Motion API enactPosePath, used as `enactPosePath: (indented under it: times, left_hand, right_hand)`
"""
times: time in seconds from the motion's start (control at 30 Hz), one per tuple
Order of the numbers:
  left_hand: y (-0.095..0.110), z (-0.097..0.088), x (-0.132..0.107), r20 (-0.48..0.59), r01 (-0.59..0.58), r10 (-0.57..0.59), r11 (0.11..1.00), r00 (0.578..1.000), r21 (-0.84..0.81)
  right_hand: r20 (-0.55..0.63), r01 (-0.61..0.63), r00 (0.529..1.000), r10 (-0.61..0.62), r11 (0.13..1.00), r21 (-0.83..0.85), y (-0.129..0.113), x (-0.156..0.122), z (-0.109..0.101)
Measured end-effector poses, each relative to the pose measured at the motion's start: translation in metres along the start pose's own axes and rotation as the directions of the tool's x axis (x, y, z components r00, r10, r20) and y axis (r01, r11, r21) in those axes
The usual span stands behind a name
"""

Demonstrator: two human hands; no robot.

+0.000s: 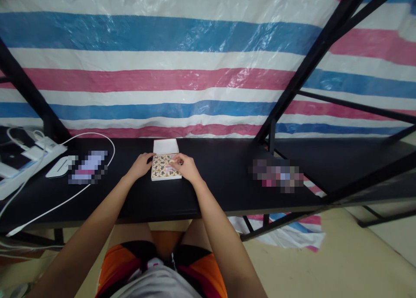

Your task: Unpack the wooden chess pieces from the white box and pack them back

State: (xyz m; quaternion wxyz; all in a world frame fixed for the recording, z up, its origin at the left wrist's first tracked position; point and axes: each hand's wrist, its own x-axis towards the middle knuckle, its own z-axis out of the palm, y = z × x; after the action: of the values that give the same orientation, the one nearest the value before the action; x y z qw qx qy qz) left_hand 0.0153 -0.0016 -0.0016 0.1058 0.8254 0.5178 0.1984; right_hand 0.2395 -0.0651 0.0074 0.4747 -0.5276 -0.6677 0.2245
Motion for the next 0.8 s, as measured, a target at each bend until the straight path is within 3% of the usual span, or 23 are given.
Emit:
enactPosePath:
  times: [0.1,0.27,0.5,0.8]
  left_hand:
    - [-0.001,0.001,0.000,-0.003,0.001,-0.001,1.000,1.000,-0.002]
    - [-0.001,0.001,0.000,-0.005,-0.001,0.001,1.000,1.000,-0.009]
    - [-0.001,0.002,-0.001,-0.009,0.005,-0.006,1.000,1.000,-0.022]
    - [0.001,-0.001,-0.001,0.006,0.008,-0.007,1.000,1.000,-0.013]
  right_hand:
    - [-0.128,-0.105,0.986,0.110,0.993,0.046,0.010,0.002,-0.015]
    - [-0.096,-0.313,0.949,0.300,0.930,-0.192,0.032,0.001,-0.038]
    - [0.008,-0.249,0.964,0.267,0.908,-0.338,0.033,-0.003,-0.037]
    - [-0.064,-0.256,0.966,0.250,0.887,-0.385,0.033,-0.003,-0.035]
